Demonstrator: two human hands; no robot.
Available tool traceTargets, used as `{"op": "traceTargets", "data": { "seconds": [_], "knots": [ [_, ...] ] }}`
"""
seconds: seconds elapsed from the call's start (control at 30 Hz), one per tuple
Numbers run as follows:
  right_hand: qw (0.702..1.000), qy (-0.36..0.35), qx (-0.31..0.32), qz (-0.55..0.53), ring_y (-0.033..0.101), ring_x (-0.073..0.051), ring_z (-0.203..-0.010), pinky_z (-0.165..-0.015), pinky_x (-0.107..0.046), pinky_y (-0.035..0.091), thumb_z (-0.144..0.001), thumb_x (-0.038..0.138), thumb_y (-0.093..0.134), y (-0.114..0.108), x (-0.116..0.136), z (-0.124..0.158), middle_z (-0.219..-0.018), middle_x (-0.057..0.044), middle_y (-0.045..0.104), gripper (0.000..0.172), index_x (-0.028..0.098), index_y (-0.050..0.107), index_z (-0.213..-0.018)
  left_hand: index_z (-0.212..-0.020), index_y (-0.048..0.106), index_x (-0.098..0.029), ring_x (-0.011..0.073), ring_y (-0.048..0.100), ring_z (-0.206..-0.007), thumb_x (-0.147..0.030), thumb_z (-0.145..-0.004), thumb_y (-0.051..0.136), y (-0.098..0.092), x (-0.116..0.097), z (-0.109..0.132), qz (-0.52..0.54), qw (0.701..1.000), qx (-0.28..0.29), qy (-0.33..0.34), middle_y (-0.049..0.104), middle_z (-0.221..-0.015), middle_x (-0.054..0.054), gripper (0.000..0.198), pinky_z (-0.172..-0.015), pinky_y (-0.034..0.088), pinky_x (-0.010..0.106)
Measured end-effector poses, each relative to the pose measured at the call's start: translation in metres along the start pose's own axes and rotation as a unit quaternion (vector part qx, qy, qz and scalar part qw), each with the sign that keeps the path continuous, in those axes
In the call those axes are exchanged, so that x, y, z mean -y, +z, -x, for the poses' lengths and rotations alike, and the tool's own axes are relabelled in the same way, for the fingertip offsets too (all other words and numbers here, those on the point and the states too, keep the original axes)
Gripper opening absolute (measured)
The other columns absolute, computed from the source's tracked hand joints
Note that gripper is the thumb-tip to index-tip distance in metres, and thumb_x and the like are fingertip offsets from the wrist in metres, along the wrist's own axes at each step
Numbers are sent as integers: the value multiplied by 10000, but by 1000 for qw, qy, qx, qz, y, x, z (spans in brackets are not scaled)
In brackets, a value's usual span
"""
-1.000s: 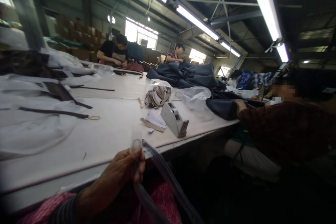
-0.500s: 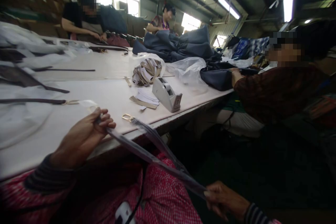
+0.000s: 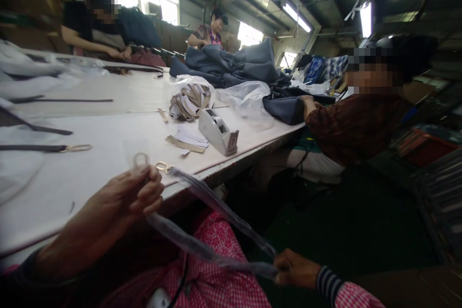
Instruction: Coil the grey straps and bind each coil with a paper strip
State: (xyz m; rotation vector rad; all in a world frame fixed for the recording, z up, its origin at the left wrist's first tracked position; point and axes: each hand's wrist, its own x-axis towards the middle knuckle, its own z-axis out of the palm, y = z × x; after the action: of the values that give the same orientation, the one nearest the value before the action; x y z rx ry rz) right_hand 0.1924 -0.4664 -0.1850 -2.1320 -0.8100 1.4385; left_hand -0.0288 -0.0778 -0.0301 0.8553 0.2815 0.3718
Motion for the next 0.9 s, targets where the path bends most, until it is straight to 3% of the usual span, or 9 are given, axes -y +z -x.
{"op": "traceTargets", "data": {
  "seconds": [0.13, 0.23, 0.4, 0.47, 0.57, 0.63, 0.7, 0.77, 0.9],
  "knots": [
    [982, -144, -113, -53, 602, -240, -971, -780, -346, 498, -766, 466, 672, 4, 42, -35, -1177, -98, 625, 642, 194, 586, -1341, -826, 649, -129, 72, 321, -483, -190, -946, 619, -10, -2, -6, -32, 999, -34, 27, 381, -595, -42, 138, -453, 411, 170],
    [946, -219, -206, -123, 573, -251, -1066, -666, -300, 496, -831, 505, 621, 13, 104, -80, -1417, -145, 473, 760, 246, 362, -1497, -809, 637, -131, 71, 345, -479, -145, -918, 614, -24, -5, -12, -26, 995, -87, 40, 403, -611, -36, 112, -450, 410, 168],
    [886, -330, -326, 19, 548, -188, -833, -782, -318, 412, -918, 415, 603, 38, 193, -131, -897, -30, 593, 239, 177, 622, -943, -821, 647, -143, 71, 329, -484, -235, -895, 682, -38, -4, -7, -45, 994, -99, 29, 407, -610, -40, 123, -462, 394, 175],
    [885, -351, -303, 43, 526, -163, -747, -710, -291, 364, -941, 393, 593, 44, 208, -133, -742, 9, 545, 292, 182, 566, -741, -848, 653, -156, 75, 323, -497, -324, -897, 714, -35, 4, -3, -67, 994, -81, 37, 415, -609, -44, 186, -484, 385, 181],
    [879, -380, -282, 64, 464, -123, -634, -618, -272, 298, -950, 415, 619, 39, 216, -122, -652, 37, 485, 398, 174, 522, -648, -833, 631, -174, 92, 368, -540, -467, -928, 679, -16, 27, 1, -122, 992, -8, 15, 467, -640, -30, 311, -508, 351, 198],
    [868, -389, -299, 75, 460, -122, -621, -598, -270, 292, -979, 445, 592, 24, 217, -107, -654, 35, 490, 419, 173, 545, -664, -859, 642, -187, 125, 457, -634, -498, -941, 652, 4, 45, 0, -183, 978, 101, 17, 545, -728, -5, 321, -584, 398, 234],
    [850, -389, -336, 111, 487, -134, -645, -608, -272, 313, -1000, 487, 563, 3, 218, -85, -681, 22, 518, 441, 174, 559, -690, -987, 686, -212, 186, 551, -820, -513, -923, 668, 24, 57, -2, -272, 928, 253, 38, 636, -916, 30, 309, -751, 452, 289],
    [823, -381, -380, 180, 509, -149, -688, -637, -279, 333, -1013, 508, 544, -19, 221, -57, -709, 7, 546, 453, 176, 557, -705, -1158, 678, -252, 239, 580, -1004, -531, -907, 684, 40, 59, -7, -352, 871, 335, 75, 659, -1127, 48, 375, -896, 443, 323],
    [749, -344, -451, 344, 515, -184, -782, -688, -304, 337, -1065, 435, 456, -50, 231, 3, -786, -31, 610, 397, 181, 616, -804, -1186, 634, -244, 255, 564, -1106, -447, -1018, 537, 61, 33, -27, -501, 778, 267, 269, 650, -1185, 73, 280, -964, 408, 354]
  ]
}}
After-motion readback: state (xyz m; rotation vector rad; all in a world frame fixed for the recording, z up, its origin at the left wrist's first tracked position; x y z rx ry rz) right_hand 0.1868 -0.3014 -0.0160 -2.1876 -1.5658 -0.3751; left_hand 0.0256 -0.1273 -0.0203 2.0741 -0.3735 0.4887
